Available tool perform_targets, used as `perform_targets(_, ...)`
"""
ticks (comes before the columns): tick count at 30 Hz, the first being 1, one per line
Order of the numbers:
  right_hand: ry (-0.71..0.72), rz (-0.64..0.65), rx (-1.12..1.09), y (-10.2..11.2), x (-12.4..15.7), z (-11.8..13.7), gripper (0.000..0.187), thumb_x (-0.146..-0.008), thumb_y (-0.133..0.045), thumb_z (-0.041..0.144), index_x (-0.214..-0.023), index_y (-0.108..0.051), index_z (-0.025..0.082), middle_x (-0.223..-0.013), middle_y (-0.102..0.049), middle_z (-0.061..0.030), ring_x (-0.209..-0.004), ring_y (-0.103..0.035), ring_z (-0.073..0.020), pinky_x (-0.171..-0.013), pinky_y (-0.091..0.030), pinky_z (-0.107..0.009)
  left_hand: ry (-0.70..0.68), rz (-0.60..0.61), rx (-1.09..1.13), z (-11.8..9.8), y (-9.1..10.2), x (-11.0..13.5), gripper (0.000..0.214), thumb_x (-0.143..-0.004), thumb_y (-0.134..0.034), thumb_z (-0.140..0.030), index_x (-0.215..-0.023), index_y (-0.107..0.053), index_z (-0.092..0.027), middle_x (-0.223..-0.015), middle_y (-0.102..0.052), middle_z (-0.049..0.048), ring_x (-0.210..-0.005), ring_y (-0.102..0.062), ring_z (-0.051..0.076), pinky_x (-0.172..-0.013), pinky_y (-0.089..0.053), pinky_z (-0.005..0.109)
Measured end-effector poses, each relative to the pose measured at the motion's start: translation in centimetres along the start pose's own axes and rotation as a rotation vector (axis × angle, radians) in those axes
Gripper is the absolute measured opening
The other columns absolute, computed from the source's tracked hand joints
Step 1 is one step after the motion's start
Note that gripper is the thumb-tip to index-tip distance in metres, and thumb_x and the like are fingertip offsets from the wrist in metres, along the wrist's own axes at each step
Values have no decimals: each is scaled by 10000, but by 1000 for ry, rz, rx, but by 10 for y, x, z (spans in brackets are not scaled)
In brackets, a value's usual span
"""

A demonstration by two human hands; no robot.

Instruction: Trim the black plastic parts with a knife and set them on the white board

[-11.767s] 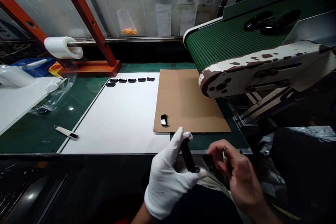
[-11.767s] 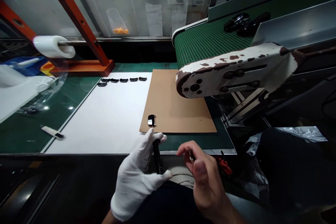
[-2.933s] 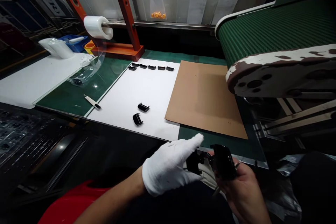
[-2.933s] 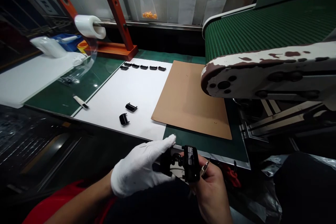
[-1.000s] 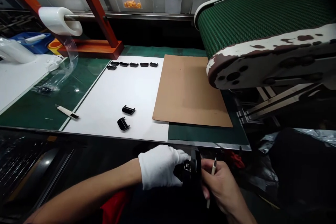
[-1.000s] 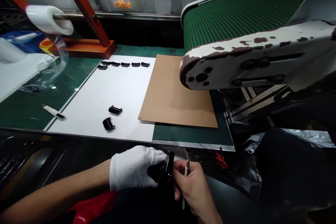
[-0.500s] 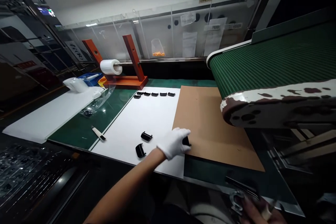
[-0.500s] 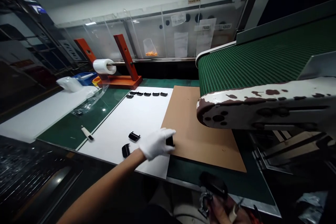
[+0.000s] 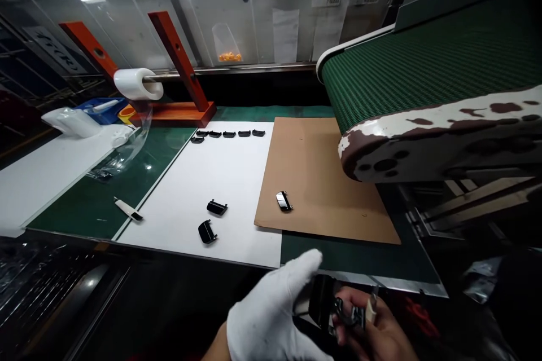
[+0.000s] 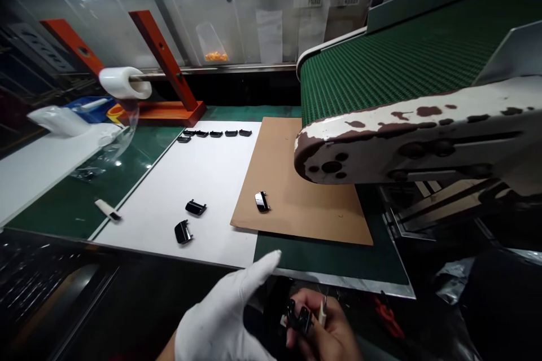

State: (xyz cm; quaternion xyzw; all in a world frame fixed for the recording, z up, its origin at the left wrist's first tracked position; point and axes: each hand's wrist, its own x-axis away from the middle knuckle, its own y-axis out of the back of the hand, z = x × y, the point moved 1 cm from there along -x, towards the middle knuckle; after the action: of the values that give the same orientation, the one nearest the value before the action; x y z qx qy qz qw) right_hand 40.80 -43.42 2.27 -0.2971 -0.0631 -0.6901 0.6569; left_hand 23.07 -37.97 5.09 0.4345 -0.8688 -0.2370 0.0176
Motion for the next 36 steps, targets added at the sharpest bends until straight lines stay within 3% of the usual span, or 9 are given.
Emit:
perform_targets(6, -86, 34, 52, -5, 4, -3, 550, -629, -691, 674, -703, -584, 139, -491, -591, -11, -337, -315, -12, -385, -137, -188, -127, -9, -171, -5, -11, 0, 947, -665, -804, -263, -1430, -246, -283, -1252, -606, 58, -1162, -570, 213, -1027, -434, 291)
perform_targets(16, -94, 235, 157, -7, 6, -10, 486, -725, -632, 628, -705, -535, 153, -516, -575, 0, -355, -266, -17, -375, -132, -200, -94, 31, -214, -10, -5, 17, 875, -621, -829, -318, -1363, -379, -207, -1187, -647, 98, -1041, -648, 220, -916, -522, 271)
perform_targets(21, -8, -2, 238, -9, 8, -7, 485, -787, -569, 615, -861, -637, 140, -380, -392, 86, -320, -281, -34, -424, -137, -224, -34, -39, -389, 1, -6, 27, 826, -663, -797, -304, -1368, -380, -200, -1237, -622, 113, -1116, -609, 242, -946, -517, 334)
perform_targets(23, -5, -33, 294, -13, 10, -4, 519, -758, -605, 618, -907, -660, 124, -371, -349, 98, -323, -268, -37, -428, -122, -233, -39, -33, -487, 5, -6, 31, 804, -683, -777, -321, -1368, -377, -189, -1236, -625, 126, -1113, -611, 265, -939, -524, 374)
perform_targets(28, -104, 9, 322, -20, 14, -1, 509, -701, -708, 556, -942, -673, 109, -415, -415, 86, -339, -242, -8, -417, -94, -220, -114, -89, -581, 7, -5, 40, 739, -747, -718, -313, -1375, -351, -180, -1219, -641, 123, -1117, -616, 246, -961, -513, 355)
perform_targets(32, -207, 61, 100, -19, 18, -8, 439, -672, -758, 510, -847, -688, 114, -606, -656, -40, -333, -237, 39, -393, -81, -186, -123, -179, -553, 9, -13, 56, 778, -689, -749, -282, -1357, -366, -172, -1201, -653, 124, -1091, -634, 250, -919, -543, 321)
perform_targets(36, -349, 129, -99, -17, 21, -26, 380, -662, -790, 458, -791, -673, 121, -719, -718, -115, -319, -224, 60, -359, -82, -141, -38, -238, -515, 15, -24, 80, 863, -573, -810, -324, -1324, -407, -189, -1168, -674, 117, -1042, -660, 269, -885, -557, 297)
